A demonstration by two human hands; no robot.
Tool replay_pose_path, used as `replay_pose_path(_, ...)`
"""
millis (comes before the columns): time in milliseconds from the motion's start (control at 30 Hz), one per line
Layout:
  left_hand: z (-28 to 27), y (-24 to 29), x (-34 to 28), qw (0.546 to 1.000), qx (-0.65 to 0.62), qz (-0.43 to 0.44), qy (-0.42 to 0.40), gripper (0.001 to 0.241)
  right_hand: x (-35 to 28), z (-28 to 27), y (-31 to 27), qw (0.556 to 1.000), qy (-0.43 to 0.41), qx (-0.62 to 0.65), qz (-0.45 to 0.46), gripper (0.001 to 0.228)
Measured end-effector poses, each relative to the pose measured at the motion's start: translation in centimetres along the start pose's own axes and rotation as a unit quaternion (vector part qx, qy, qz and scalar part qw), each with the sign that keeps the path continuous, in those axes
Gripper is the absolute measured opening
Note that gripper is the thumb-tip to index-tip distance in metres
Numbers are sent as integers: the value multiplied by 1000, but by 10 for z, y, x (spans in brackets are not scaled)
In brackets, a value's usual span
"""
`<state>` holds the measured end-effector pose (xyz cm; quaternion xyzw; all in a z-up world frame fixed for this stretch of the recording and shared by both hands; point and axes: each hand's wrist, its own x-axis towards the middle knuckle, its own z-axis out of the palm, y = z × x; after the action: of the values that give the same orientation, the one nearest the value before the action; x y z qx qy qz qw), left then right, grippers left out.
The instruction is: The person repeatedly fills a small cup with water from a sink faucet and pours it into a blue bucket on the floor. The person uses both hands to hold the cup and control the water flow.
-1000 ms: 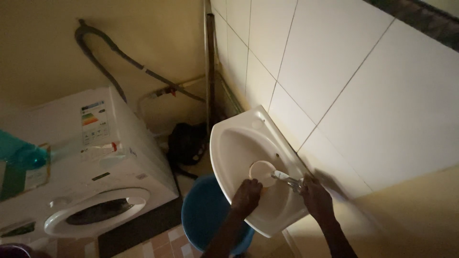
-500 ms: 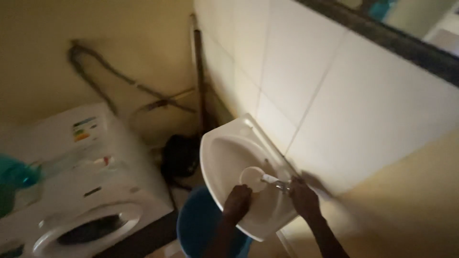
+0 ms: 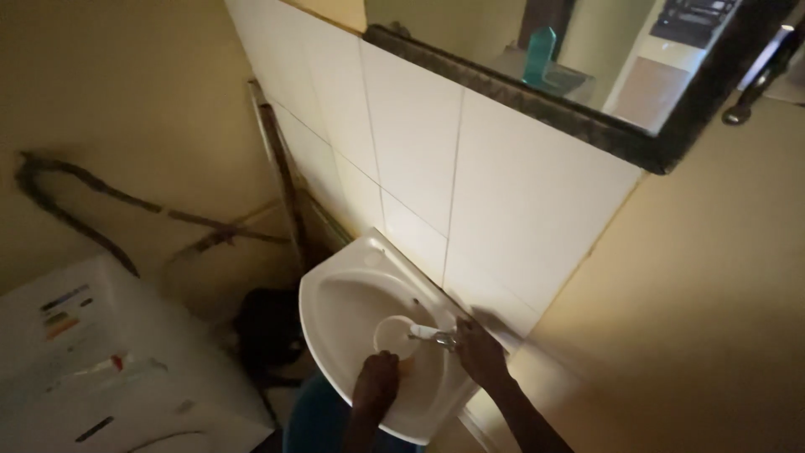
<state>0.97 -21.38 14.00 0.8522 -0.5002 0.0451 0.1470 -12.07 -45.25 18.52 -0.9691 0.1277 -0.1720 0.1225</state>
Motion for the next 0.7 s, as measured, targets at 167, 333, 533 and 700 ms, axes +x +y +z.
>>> replay_pose_path(167,2,-1,2,988,128,87,-25,10,4,8,6,998,-24,39,35,29)
replay_pose_path(333,2,-1,3,998,40,28,-35,13,2,-3,-2,999,-37,-9,25,34)
replay_pose_path(533,-12,6,-2,1000,-11,6,-9,14,-2,4,4,998,-18,32,58,41)
replay_pose_path(700,-23,11,0,999,14,32,-12,10,1,-16,-9,986,-65,82,129,39)
